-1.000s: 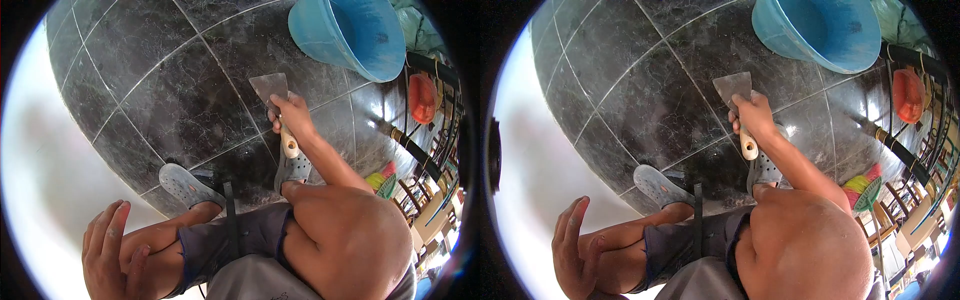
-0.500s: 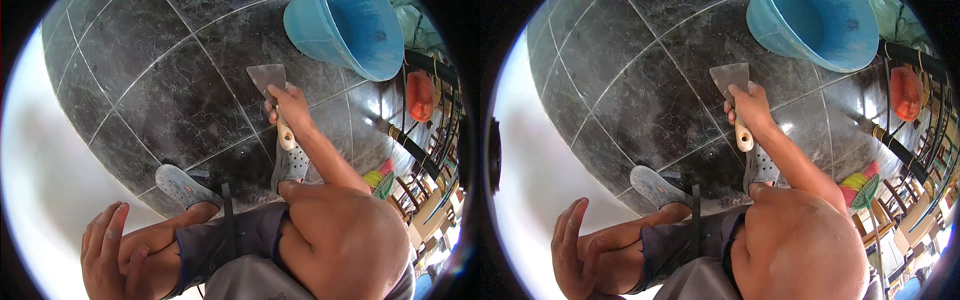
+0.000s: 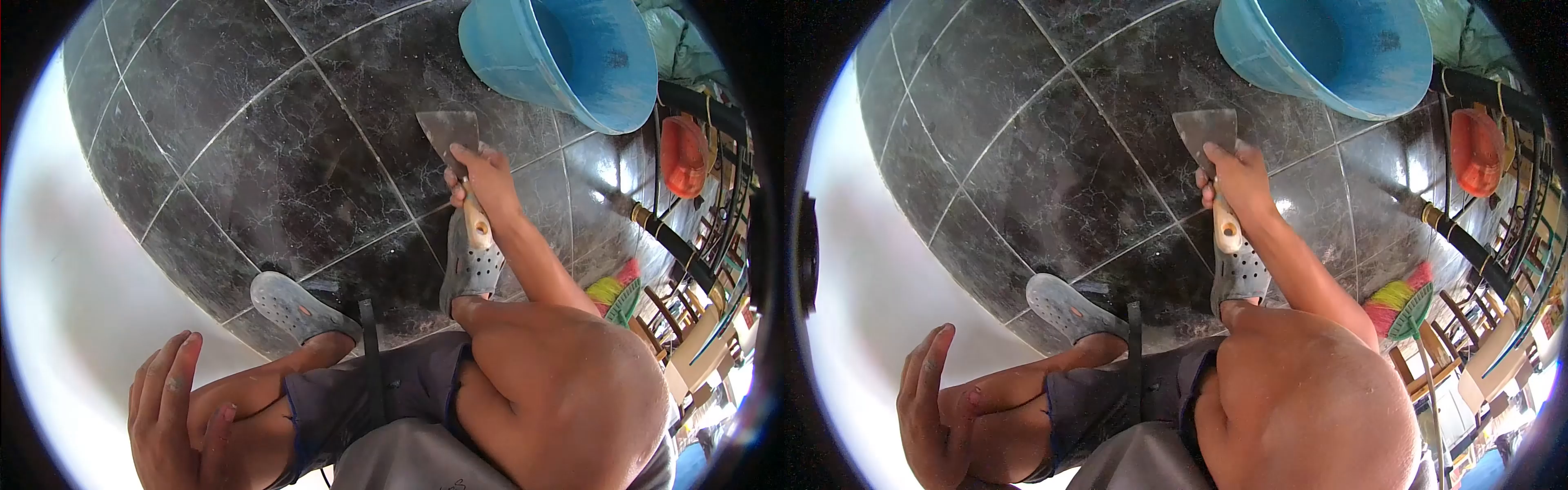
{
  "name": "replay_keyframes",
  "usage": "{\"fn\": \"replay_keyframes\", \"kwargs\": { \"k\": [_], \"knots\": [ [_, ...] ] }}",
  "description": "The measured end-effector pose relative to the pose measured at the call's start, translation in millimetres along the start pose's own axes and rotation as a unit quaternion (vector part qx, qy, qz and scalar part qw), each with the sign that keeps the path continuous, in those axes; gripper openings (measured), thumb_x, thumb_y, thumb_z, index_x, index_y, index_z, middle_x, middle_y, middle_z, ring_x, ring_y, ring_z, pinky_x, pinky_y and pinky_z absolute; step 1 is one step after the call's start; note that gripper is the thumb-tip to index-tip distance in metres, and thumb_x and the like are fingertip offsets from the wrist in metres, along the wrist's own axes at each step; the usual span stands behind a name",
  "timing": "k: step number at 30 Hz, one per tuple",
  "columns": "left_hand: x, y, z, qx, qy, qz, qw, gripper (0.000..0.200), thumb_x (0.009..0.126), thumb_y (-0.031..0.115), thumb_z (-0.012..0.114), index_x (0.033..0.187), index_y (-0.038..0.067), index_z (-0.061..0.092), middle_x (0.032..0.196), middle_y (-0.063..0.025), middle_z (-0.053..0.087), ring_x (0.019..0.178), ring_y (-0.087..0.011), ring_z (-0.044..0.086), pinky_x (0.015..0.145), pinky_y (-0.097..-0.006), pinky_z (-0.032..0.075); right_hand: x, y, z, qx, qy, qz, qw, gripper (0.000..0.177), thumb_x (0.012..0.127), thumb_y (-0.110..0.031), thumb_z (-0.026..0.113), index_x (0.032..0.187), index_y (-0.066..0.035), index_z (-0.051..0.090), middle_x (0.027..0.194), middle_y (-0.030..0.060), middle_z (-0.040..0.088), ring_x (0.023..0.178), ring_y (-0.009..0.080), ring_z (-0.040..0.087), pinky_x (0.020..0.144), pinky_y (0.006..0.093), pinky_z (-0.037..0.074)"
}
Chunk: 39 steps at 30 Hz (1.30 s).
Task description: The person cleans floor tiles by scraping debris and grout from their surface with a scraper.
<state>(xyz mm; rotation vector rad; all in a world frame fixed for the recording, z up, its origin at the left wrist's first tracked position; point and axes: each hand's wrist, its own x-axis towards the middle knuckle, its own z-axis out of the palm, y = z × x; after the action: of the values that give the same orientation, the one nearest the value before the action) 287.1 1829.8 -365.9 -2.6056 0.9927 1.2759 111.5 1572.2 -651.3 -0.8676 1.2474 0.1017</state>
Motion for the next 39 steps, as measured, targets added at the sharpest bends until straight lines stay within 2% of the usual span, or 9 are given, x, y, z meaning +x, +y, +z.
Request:
{"fn": "replay_keyframes", "kwargs": {
  "k": [3,6,12,15,21,24,31,36,39],
  "knots": [
    [2,4,0,-0.006,-0.016,0.000,1.000,0.055,0.087,0.017,0.062,0.138,-0.001,0.051,0.134,-0.0265,0.055,0.124,-0.0449,0.053,0.107,-0.0506,0.040,7,-2,-2,0.009,0.008,-0.011,1.000,0.018,0.099,-0.019,0.053,0.102,-0.001,0.053,0.065,0.0076,0.057,0.045,0.0135,0.051,0.041,0.0294,0.044],
    [4,-24,-1,-0.004,-0.013,0.185,0.983,0.144,0.055,0.102,0.034,0.142,-0.012,0.036,0.138,-0.0376,0.046,0.118,-0.0527,0.055,0.093,-0.0578,0.049,5,0,1,0.005,0.011,-0.009,1.000,0.018,0.099,-0.019,0.053,0.102,-0.002,0.053,0.065,0.0076,0.056,0.045,0.0135,0.051,0.041,0.0294,0.044],
    [1,2,0,-0.003,-0.003,0.020,1.000,0.082,0.075,0.045,0.054,0.139,-0.005,0.046,0.135,-0.0301,0.052,0.122,-0.0475,0.054,0.101,-0.0523,0.044,10,-8,1,0.005,0.011,-0.015,1.000,0.017,0.099,-0.019,0.054,0.101,-0.003,0.053,0.065,0.0076,0.056,0.045,0.0136,0.050,0.041,0.0292,0.042],
    [4,3,-3,0.003,-0.007,0.019,1.000,0.057,0.085,0.017,0.064,0.137,-0.002,0.051,0.134,-0.0264,0.055,0.123,-0.0449,0.054,0.105,-0.0495,0.041,5,3,0,-0.006,-0.003,-0.012,1.000,0.016,0.099,-0.019,0.055,0.100,-0.003,0.053,0.066,0.0075,0.056,0.045,0.0136,0.049,0.041,0.0289,0.042],
    [5,3,-3,0.017,-0.011,0.016,1.000,0.060,0.081,0.015,0.066,0.136,-0.003,0.051,0.132,-0.0260,0.056,0.121,-0.0444,0.055,0.105,-0.0479,0.042,3,-9,-4,0.057,0.014,0.003,0.998,0.016,0.098,-0.019,0.057,0.098,-0.004,0.052,0.068,0.0079,0.055,0.046,0.0131,0.047,0.041,0.0286,0.041],
    [5,-26,-6,-0.009,-0.036,0.131,0.991,0.153,0.039,0.105,0.044,0.146,-0.004,0.038,0.137,-0.0367,0.047,0.121,-0.0524,0.053,0.098,-0.0587,0.045,4,-10,-16,0.096,0.042,0.005,0.995,0.016,0.097,-0.019,0.058,0.099,-0.005,0.051,0.068,0.0072,0.054,0.046,0.0129,0.046,0.042,0.0282,0.040],
    [10,-28,-5,0.010,-0.041,0.149,0.988,0.157,0.034,0.106,0.046,0.145,-0.005,0.038,0.138,-0.0364,0.047,0.122,-0.0526,0.051,0.099,-0.0588,0.044,-18,-23,-44,0.152,0.103,-0.075,0.980,0.020,0.096,-0.021,0.060,0.086,-0.007,0.051,0.065,0.0065,0.052,0.045,0.0112,0.042,0.041,0.0265,0.034],
    [16,-38,-2,-0.003,-0.017,0.227,0.974,0.156,0.034,0.105,0.047,0.143,-0.007,0.040,0.139,-0.0362,0.046,0.123,-0.0512,0.052,0.098,-0.0578,0.045,-8,-26,-47,0.145,0.114,-0.070,0.980,0.012,0.096,-0.015,0.058,0.094,-0.007,0.050,0.068,0.0072,0.053,0.047,0.0114,0.045,0.041,0.0257,0.037],
    [19,-25,-7,-0.006,-0.039,0.178,0.983,0.157,0.033,0.105,0.048,0.143,-0.007,0.039,0.138,-0.0360,0.047,0.123,-0.0509,0.052,0.098,-0.0580,0.045,-4,-27,-50,0.138,0.112,-0.068,0.982,0.013,0.096,-0.015,0.058,0.096,-0.006,0.049,0.069,0.0079,0.054,0.048,0.0117,0.045,0.041,0.0260,0.037]
  ]
}}
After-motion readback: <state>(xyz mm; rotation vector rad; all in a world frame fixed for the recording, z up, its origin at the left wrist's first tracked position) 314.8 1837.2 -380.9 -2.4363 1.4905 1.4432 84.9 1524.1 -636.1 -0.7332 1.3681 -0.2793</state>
